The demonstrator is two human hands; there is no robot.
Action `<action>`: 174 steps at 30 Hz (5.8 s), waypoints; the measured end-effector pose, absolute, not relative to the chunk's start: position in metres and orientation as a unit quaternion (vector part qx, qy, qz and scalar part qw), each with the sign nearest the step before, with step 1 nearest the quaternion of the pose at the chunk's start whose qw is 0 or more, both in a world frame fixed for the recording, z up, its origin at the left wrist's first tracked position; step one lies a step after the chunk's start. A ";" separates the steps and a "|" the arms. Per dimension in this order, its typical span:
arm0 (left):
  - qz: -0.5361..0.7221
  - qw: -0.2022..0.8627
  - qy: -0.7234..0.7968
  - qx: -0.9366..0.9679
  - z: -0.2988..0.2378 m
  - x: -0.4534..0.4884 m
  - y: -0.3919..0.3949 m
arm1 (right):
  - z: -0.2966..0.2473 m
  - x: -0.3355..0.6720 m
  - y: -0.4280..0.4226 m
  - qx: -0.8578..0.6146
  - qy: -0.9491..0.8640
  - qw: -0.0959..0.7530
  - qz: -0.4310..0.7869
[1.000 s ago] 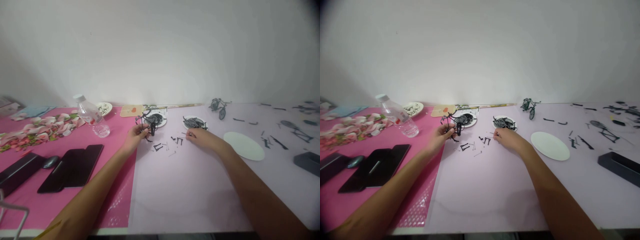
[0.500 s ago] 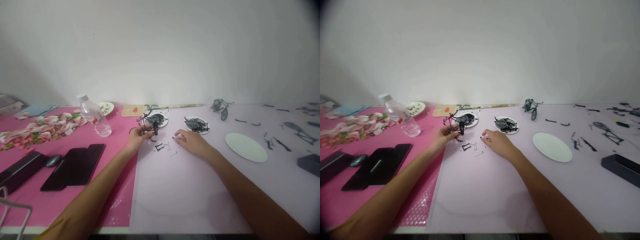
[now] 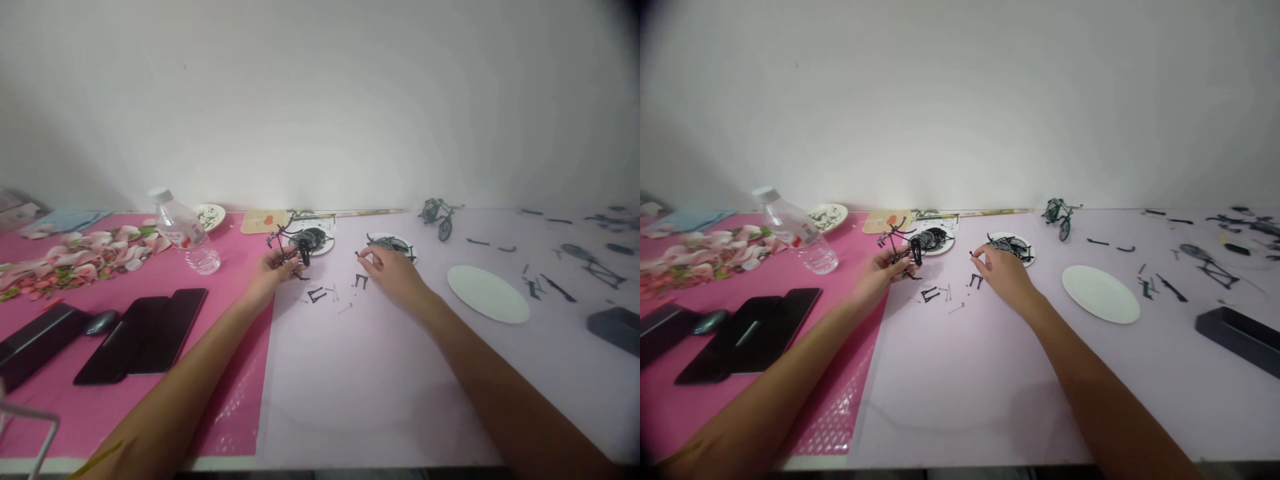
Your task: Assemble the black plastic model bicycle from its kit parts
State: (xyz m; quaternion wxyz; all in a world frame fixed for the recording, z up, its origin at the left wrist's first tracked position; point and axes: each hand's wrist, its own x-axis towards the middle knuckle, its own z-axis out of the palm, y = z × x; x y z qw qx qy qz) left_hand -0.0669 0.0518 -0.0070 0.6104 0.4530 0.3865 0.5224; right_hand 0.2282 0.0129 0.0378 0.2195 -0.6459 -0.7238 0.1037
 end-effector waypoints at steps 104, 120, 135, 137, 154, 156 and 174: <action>0.560 0.601 0.380 0.425 -0.011 -0.035 0.028 | 0.017 0.185 -0.004 -0.517 -0.763 0.292 0.257; 0.538 0.587 0.388 0.464 -0.008 -0.017 0.007 | 0.004 0.170 -0.009 -0.414 -0.827 0.355 0.140; 0.521 0.591 0.404 0.466 -0.005 -0.016 0.004 | -0.001 0.172 -0.007 -0.408 -0.830 0.364 0.110; 0.519 0.589 0.404 0.470 -0.004 -0.016 0.004 | -0.002 0.172 -0.006 -0.404 -0.832 0.365 0.104; 0.515 0.591 0.390 0.483 -0.010 -0.015 0.004 | 0.000 0.176 -0.004 -0.384 -0.851 0.351 0.075; 0.515 0.590 0.389 0.485 -0.010 -0.015 0.005 | 0.000 0.177 -0.004 -0.383 -0.854 0.345 0.073; 0.513 0.640 0.375 0.431 0.000 -0.018 0.003 | 0.008 0.171 -0.008 -0.405 -0.794 0.448 0.071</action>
